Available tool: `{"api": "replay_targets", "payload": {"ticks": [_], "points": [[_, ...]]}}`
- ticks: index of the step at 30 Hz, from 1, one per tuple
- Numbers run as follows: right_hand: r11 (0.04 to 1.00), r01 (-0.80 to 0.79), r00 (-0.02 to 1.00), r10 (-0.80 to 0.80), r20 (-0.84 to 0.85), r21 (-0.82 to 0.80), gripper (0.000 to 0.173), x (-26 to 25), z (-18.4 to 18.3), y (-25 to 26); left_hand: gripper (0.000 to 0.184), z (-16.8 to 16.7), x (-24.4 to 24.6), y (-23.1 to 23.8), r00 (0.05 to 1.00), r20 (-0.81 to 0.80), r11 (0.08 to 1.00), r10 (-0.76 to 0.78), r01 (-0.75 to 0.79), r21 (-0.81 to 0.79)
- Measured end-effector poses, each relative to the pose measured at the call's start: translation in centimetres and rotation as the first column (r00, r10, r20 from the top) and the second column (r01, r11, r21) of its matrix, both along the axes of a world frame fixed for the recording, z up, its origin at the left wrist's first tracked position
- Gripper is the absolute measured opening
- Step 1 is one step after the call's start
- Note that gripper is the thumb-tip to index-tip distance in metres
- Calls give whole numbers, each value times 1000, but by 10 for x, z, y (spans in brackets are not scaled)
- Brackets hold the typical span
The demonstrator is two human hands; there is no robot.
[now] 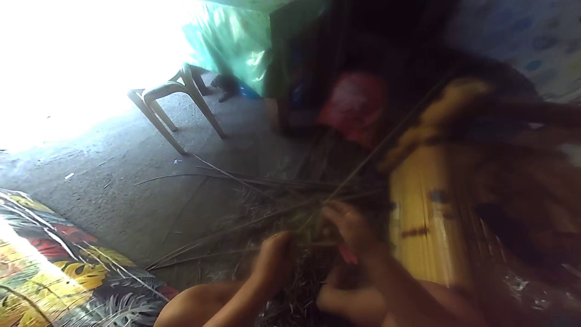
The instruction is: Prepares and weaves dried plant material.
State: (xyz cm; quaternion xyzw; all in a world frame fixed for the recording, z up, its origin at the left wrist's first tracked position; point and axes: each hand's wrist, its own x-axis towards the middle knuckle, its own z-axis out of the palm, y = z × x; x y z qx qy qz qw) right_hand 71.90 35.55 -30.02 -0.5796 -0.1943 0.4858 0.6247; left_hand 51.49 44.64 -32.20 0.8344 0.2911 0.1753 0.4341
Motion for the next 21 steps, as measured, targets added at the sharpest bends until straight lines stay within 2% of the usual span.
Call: {"api": "replay_targets", "payload": {"ticks": [2,5,8,10,15,21], "points": [[1000,-15,999,16,39,-25,22,2,1,-1,22,-1,-1,3,1000,-18,998,-14,13,-58],[975,-153,978,172,115,-159,19,-8,7,-4,25,-5,-1,3,1000,-23,1000,2,-1,13],[928,-305,945,322,52,-212,19,-32,10,-7,24,-7,-1,1,999,-37,996,10,-7,84],[912,-358,932,362,-19,-200,18,-40,8,-9,21,-7,-1,-1,999,-41,991,11,-5,136],[958,-239,971,232,-63,-158,17,-28,5,-8,23,-7,0,-2,999,30,989,13,-17,146],[959,-225,969,239,67,-173,16,-16,4,-5,25,-3,0,0,1000,30,997,2,-4,74]]}}
